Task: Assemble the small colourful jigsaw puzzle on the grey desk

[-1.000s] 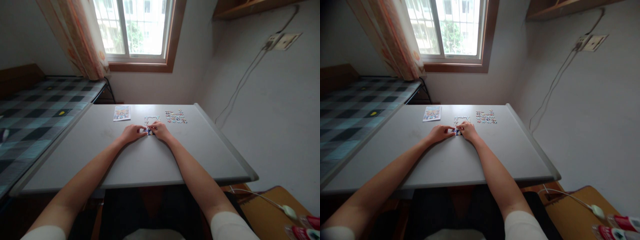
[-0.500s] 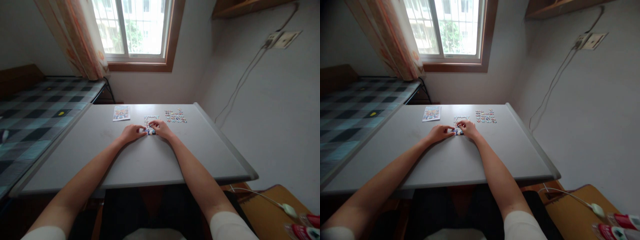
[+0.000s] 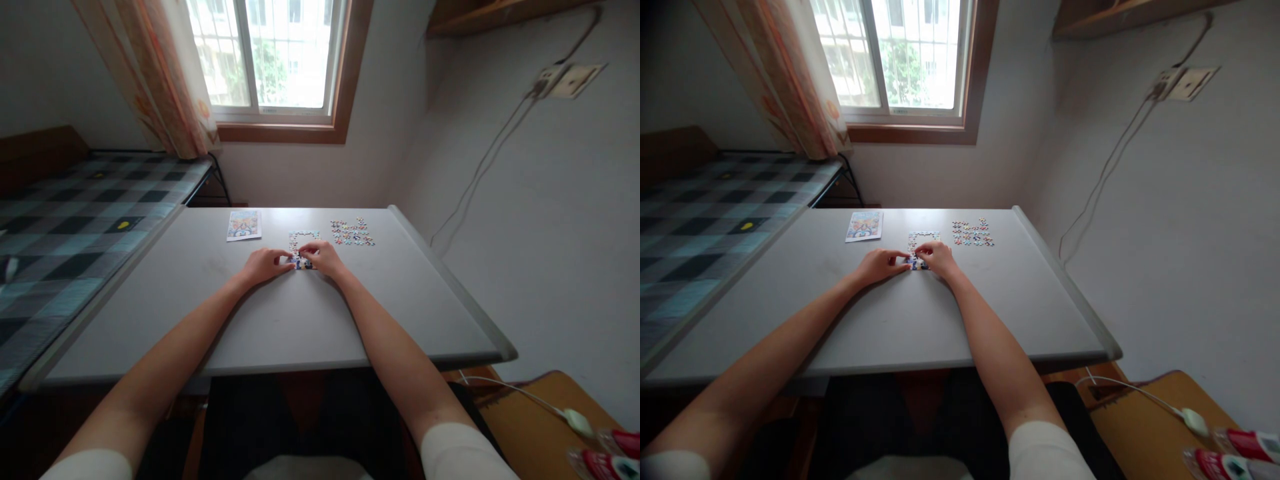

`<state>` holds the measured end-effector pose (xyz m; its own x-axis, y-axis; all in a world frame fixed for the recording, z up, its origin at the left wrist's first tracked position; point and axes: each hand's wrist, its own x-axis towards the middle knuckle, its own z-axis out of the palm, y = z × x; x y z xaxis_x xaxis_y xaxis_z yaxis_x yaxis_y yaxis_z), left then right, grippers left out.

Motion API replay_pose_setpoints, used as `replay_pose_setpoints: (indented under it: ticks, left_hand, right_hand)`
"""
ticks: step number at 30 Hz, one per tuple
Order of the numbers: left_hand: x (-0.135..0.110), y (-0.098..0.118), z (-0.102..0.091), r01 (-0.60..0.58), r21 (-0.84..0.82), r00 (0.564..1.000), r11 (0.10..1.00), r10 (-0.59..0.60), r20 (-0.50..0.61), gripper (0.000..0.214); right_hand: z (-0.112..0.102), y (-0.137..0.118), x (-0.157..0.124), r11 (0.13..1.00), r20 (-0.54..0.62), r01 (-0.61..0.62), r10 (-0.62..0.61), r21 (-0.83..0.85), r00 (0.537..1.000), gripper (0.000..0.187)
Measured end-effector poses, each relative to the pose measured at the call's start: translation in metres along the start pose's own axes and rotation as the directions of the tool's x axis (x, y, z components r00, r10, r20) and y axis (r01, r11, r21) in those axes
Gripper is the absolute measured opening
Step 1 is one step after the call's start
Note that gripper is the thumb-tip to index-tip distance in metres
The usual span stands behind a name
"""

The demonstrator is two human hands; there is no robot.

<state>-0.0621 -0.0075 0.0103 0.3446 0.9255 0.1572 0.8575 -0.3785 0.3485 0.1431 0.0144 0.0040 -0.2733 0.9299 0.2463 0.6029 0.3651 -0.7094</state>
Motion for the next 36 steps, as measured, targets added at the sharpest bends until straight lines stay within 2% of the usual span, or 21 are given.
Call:
replay_pose_setpoints:
  ticks: [9,13,17,21,27,30,36]
  left_hand:
    - [0.0,0.002,-0.003,0.011,-0.014,1.0,1.0,-0.011,0.003,0.048]
    - [0.0,0.002,-0.003,0.007,-0.014,1.0,1.0,-0.007,0.001,0.048]
    - [0.0,0.001,-0.002,0.007,-0.014,1.0,1.0,-0.007,0.007,0.05]
    - [0.0,0.001,-0.002,0.009,-0.017,1.0,1.0,-0.009,0.009,0.051]
    - [0.0,0.0,-0.002,-0.001,-0.018,1.0,1.0,0.001,0.0,0.048]
    - [0.0,0.0,-0.002,0.0,-0.018,1.0,1.0,0.0,0.001,0.048]
    - [-0.001,0.003,-0.004,0.0,-0.023,1.0,1.0,0.0,0.004,0.049]
  right_hand:
    - [0.001,-0.005,-0.003,0.994,0.004,-0.024,0.025,-0.103,1.0,0.013]
    - [-0.007,0.003,0.002,0.999,-0.012,-0.014,0.015,0.046,1.0,0.015]
    - [-0.028,0.015,0.006,0.985,-0.057,-0.007,0.017,0.171,0.998,0.019]
    - [-0.043,0.023,0.005,0.976,0.01,-0.021,0.019,0.218,1.0,0.015]
    - [-0.041,0.022,0.001,0.987,0.128,-0.084,0.067,0.136,0.99,0.018]
    - [-0.037,0.019,0.0,0.995,0.129,-0.069,0.059,0.074,0.99,0.021]
    - [-0.035,0.015,0.001,0.999,0.085,0.029,-0.032,0.035,0.996,0.023]
